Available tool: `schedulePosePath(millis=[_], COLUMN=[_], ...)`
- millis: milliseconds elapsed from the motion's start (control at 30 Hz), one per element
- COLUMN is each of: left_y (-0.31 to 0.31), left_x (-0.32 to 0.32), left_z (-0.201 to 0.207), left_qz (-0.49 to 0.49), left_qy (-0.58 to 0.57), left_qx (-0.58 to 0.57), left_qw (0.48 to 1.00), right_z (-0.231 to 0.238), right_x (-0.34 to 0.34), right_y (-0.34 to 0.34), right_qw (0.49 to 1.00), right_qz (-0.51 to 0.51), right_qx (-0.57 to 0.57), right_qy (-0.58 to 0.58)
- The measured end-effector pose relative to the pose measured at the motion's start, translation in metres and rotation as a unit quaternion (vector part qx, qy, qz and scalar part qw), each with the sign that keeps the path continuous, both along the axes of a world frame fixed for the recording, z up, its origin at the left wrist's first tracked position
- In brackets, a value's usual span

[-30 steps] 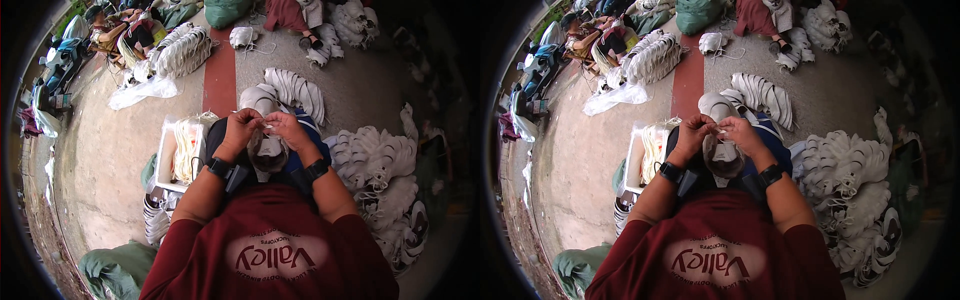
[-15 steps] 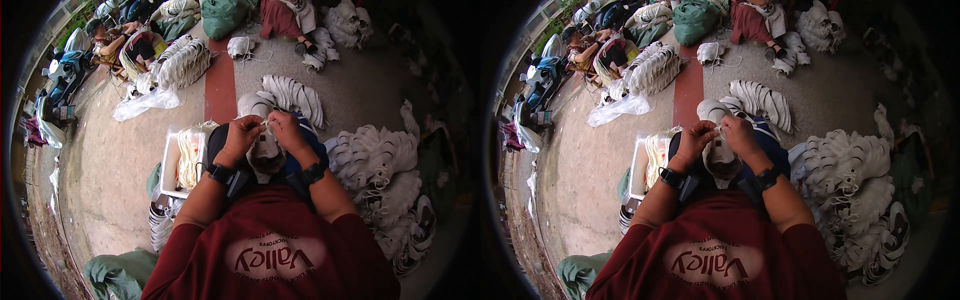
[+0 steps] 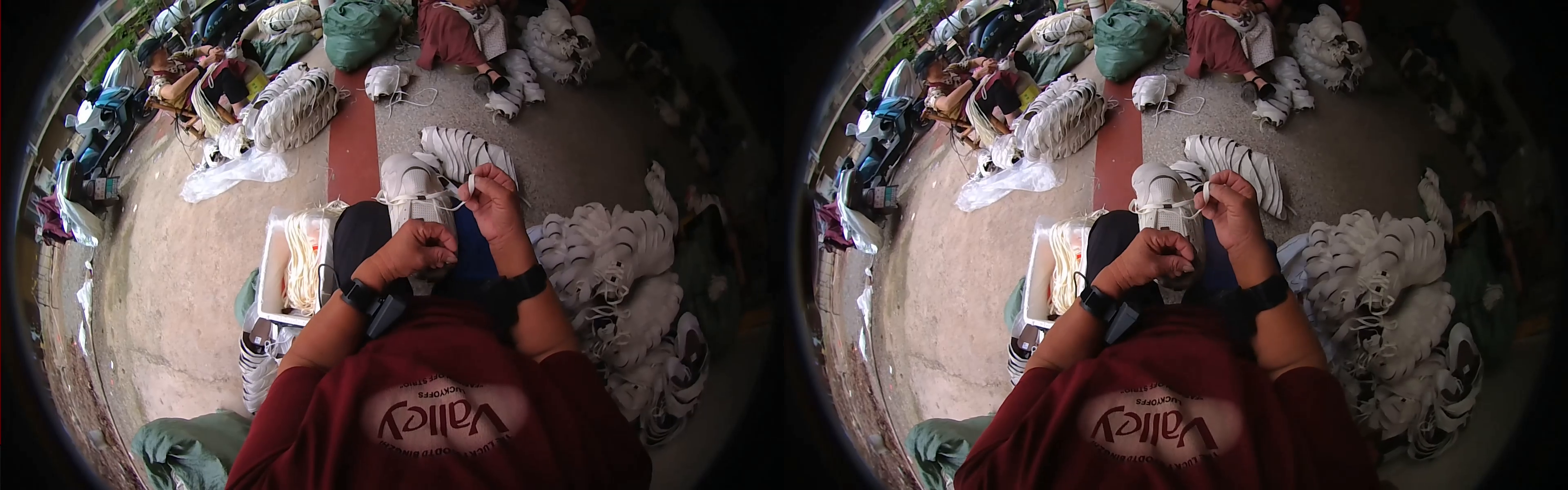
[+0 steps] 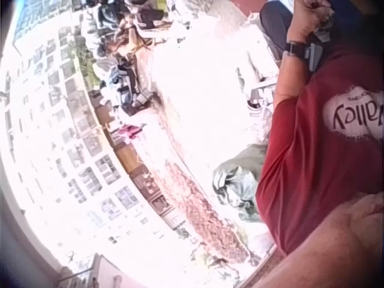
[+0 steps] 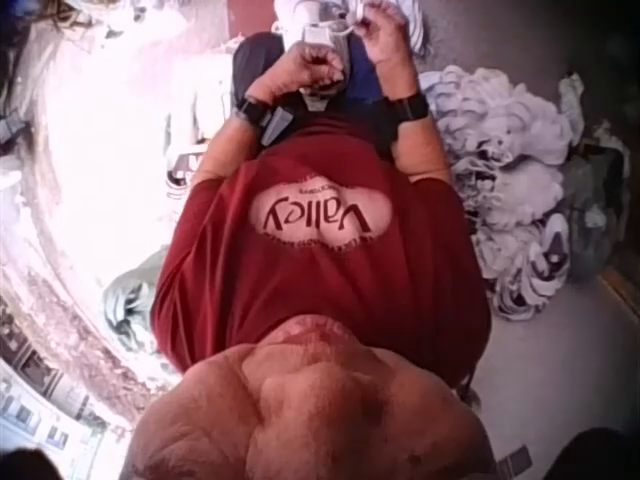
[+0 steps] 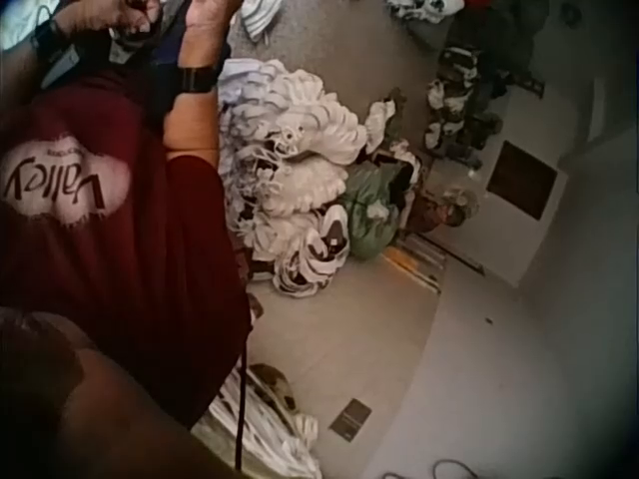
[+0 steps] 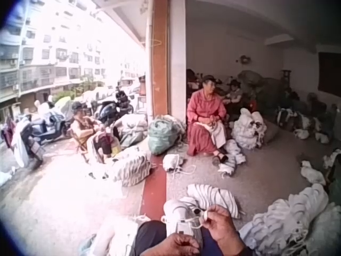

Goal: Lacing a white shoe upper as part of a manufacturing process.

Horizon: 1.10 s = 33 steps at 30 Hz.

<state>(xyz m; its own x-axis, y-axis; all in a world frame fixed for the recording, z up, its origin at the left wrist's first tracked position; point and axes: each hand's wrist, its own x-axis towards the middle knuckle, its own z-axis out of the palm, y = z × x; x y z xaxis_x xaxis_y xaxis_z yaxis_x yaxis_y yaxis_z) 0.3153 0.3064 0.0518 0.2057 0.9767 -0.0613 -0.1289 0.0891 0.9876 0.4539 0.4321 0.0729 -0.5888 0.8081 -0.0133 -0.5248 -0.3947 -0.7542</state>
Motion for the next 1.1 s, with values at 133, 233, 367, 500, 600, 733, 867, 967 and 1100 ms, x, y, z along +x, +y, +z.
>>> schedulePosePath(millis=[133,233,367,500,600,733,867,967,1100], left_y=[-0.004,-0.009,-0.013,-0.008,-0.006,-0.006,-0.008,-0.008,-0.011], left_x=[-0.012,-0.012,-0.003,-0.003,-0.006,-0.004,-0.006,-0.008,-0.006], left_z=[0.013,0.035,0.060,0.051,0.048,0.046,0.042,0.037,0.036], left_qz=[0.102,0.110,0.127,0.195,0.240,0.217,0.211,0.219,0.208], left_qy=[-0.072,-0.085,-0.077,-0.102,-0.111,-0.137,-0.196,-0.244,-0.246], left_qx=[0.054,0.088,0.099,0.111,0.063,0.046,0.021,0.004,0.013], left_qw=[0.991,0.986,0.984,0.969,0.962,0.965,0.957,0.945,0.947], right_z=[0.004,0.004,0.021,0.020,0.017,0.009,0.008,0.006,0.008], right_x=[0.002,0.004,0.000,0.002,0.003,0.001,-0.002,-0.001,-0.001], right_y=[-0.005,-0.007,-0.021,-0.027,-0.028,-0.031,-0.035,-0.036,-0.038], right_qw=[0.999,0.997,0.999,0.995,0.991,0.986,0.979,0.976,0.973], right_qz=[0.027,0.061,0.038,0.066,0.089,0.108,0.109,0.126,0.125], right_qx=[0.013,0.023,0.030,0.075,0.100,0.121,0.164,0.170,0.174], right_qy=[-0.024,0.042,-0.007,-0.017,-0.024,-0.037,-0.046,-0.043,-0.080])
